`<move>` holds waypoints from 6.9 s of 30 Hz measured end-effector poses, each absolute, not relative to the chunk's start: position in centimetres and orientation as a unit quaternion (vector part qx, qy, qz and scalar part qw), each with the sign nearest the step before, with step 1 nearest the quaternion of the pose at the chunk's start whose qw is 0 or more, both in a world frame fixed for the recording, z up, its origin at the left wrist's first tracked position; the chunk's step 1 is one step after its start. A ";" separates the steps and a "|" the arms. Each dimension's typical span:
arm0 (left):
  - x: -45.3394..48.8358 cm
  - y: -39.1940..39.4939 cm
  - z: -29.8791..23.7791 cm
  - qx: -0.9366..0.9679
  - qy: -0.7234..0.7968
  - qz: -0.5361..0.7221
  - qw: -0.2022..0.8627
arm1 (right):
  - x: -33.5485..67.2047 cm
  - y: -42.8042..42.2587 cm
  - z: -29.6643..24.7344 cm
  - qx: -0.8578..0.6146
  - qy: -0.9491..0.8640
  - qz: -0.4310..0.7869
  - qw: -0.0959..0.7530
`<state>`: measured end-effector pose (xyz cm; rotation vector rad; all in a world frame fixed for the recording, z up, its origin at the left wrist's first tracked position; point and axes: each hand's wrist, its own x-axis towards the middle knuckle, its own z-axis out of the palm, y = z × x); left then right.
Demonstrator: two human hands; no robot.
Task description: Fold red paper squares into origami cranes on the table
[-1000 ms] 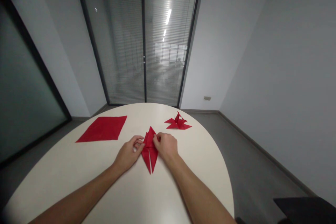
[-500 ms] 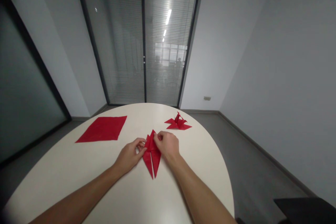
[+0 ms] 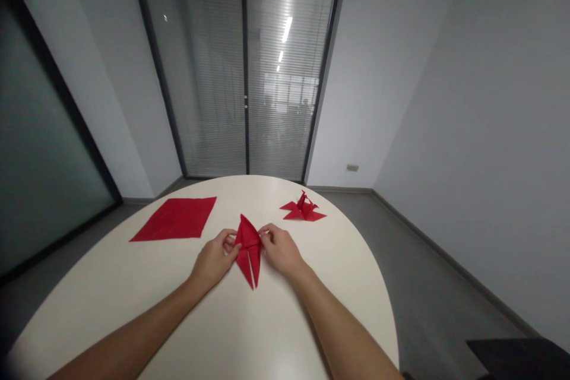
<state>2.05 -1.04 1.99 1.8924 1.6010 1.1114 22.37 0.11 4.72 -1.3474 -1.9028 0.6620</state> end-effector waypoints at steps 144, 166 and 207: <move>2.6 -2.2 3.1 0.747 0.459 0.371 0.306 | 24.3 1.7 5.3 -0.377 -0.681 0.466 0.421; 3.9 -3.7 4.7 0.777 0.558 0.290 0.032 | 19.8 -1.5 6.5 -0.541 -0.687 0.205 0.439; 3.1 -2.0 2.3 0.729 0.456 0.407 0.307 | 21.9 0.8 4.8 -0.402 -0.694 0.386 0.455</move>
